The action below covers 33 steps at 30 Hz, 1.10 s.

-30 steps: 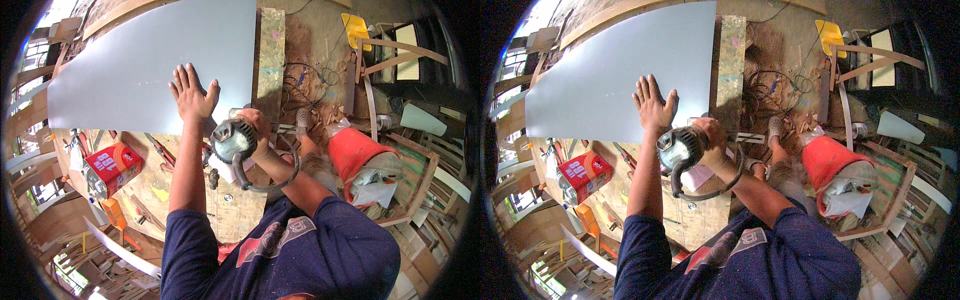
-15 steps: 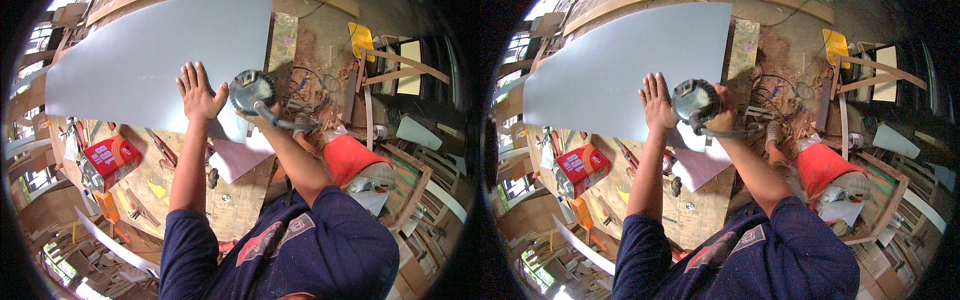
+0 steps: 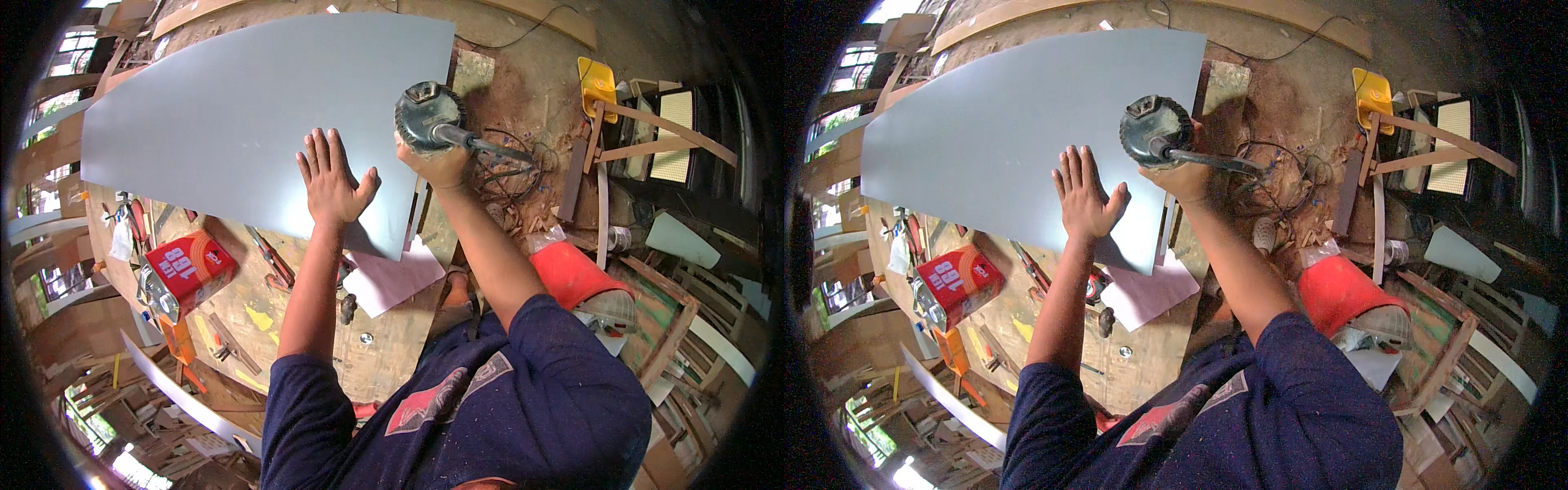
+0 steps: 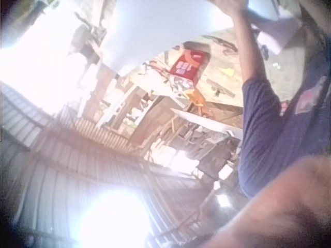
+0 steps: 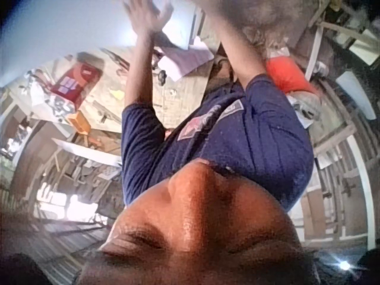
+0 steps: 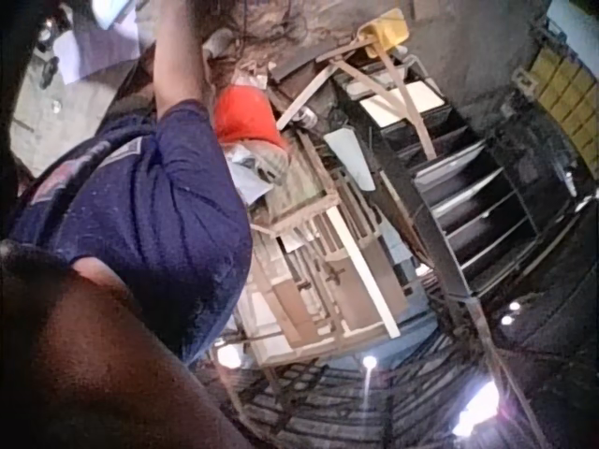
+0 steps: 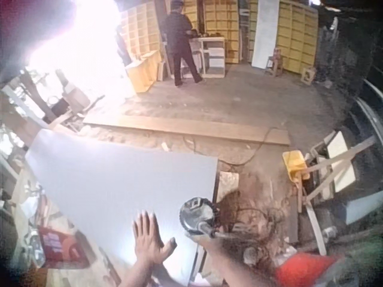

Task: The person trims the edges of a grey panel using a wood router. They guide the router along the perimeter of the panel on a workbench and occasionally handle a heat gun.

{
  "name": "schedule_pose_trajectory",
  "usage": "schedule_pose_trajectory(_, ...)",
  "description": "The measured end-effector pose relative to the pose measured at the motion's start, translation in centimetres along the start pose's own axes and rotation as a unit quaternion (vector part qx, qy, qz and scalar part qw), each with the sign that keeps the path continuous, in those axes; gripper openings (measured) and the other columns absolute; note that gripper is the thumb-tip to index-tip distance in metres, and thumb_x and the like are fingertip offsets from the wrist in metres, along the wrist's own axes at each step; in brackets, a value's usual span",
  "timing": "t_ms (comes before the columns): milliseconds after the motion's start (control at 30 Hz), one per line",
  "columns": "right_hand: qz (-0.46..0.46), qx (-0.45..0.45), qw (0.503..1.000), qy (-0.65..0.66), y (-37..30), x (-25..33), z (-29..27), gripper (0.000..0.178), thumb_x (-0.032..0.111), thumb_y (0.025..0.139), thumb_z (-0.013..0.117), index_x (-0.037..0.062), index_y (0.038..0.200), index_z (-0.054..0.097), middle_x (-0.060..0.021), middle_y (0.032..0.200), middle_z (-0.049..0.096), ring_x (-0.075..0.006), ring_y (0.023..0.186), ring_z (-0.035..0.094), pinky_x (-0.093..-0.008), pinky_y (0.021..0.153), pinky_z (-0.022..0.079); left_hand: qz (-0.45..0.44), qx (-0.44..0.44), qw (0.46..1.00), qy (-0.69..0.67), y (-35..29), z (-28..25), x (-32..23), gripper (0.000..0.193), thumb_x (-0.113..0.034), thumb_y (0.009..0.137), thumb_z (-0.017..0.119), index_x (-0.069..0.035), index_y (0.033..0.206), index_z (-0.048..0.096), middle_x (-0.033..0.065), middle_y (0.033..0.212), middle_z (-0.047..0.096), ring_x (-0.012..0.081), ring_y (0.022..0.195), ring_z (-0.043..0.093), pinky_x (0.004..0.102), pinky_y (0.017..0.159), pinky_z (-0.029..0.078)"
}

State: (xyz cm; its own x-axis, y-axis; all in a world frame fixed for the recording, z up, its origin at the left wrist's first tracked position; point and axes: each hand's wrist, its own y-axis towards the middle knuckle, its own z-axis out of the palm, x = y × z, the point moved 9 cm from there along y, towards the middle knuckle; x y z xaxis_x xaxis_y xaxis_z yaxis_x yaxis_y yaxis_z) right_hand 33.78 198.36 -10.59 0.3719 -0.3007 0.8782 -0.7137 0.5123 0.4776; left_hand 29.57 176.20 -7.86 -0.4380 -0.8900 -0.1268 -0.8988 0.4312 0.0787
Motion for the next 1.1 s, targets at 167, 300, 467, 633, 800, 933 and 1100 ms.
schedule_pose_trajectory(167,0.019,0.002,0.998,-0.063,3.5,-1.5,-0.5,0.081,0.029,0.059,0.099,0.0052,0.127,0.061,-0.0103,0.115,0.073,-0.0248,0.104,0.072,-0.0394,0.094,0.059,0.002,0.003,1.000,-0.002,0.0,-0.2,0.1,0.105,-0.066,0.097,0.056,0.000,0.171,0.023,0.0301,0.176,0.022,0.0451,0.166,0.014,0.0595,0.133,0.006)
schedule_pose_trajectory(300,0.003,-0.006,0.997,-0.074,6.2,-2.8,-0.7,0.079,0.034,0.058,0.099,0.0058,0.122,0.064,-0.0107,0.112,0.073,-0.0262,0.100,0.073,-0.0404,0.090,0.060,0.002,0.018,1.000,0.000,0.3,-0.1,0.0,0.108,-0.069,0.096,0.054,0.001,0.171,0.021,0.0311,0.176,0.020,0.0463,0.166,0.013,0.0599,0.133,0.004)
schedule_pose_trajectory(467,-0.045,-0.023,0.993,-0.110,9.2,-4.0,-1.1,0.075,0.035,0.059,0.099,0.0062,0.120,0.066,-0.0107,0.109,0.075,-0.0278,0.098,0.074,-0.0407,0.088,0.060,0.008,0.025,1.000,-0.002,0.7,-0.2,-0.4,0.108,-0.069,0.096,0.052,0.001,0.172,0.021,0.0305,0.177,0.019,0.0456,0.166,0.012,0.0595,0.133,0.003)
schedule_pose_trajectory(633,-0.069,0.013,0.988,-0.137,12.7,-3.1,-0.5,0.065,0.036,0.062,0.098,0.0067,0.114,0.071,-0.0092,0.106,0.077,-0.0266,0.097,0.076,-0.0395,0.087,0.060,0.008,0.032,0.999,0.001,0.7,-0.3,-0.3,0.109,-0.071,0.097,0.050,0.001,0.172,0.019,0.0298,0.178,0.018,0.0452,0.167,0.012,0.0600,0.133,0.003)
schedule_pose_trajectory(800,-0.039,0.001,0.994,-0.106,14.8,-4.5,-0.8,0.060,0.038,0.063,0.097,0.0076,0.108,0.073,-0.0095,0.103,0.077,-0.0284,0.092,0.076,-0.0409,0.082,0.061,0.005,0.040,0.999,0.001,0.9,-0.2,-0.2,0.109,-0.073,0.097,0.048,0.002,0.172,0.019,0.0297,0.178,0.018,0.0449,0.167,0.011,0.0598,0.133,0.003)
schedule_pose_trajectory(933,-0.077,-0.028,0.984,-0.157,16.5,-6.2,-1.2,0.063,0.042,0.060,0.097,0.0075,0.105,0.071,-0.0108,0.099,0.074,-0.0326,0.086,0.074,-0.0446,0.077,0.060,0.007,0.041,0.999,-0.010,1.2,0.0,-0.2,0.111,-0.073,0.094,0.051,0.003,0.171,0.023,0.0333,0.175,0.021,0.0476,0.166,0.013,0.0617,0.132,0.003)
schedule_pose_trajectory(1100,-0.050,-0.026,0.986,-0.158,17.6,-7.5,-1.6,0.066,0.047,0.059,0.095,0.0076,0.105,0.069,-0.0117,0.097,0.072,-0.0348,0.085,0.073,-0.0464,0.076,0.059,0.006,0.052,0.999,-0.007,1.6,0.1,-0.3,0.111,-0.073,0.095,0.049,0.003,0.171,0.022,0.0337,0.175,0.020,0.0476,0.166,0.013,0.0620,0.132,0.003)
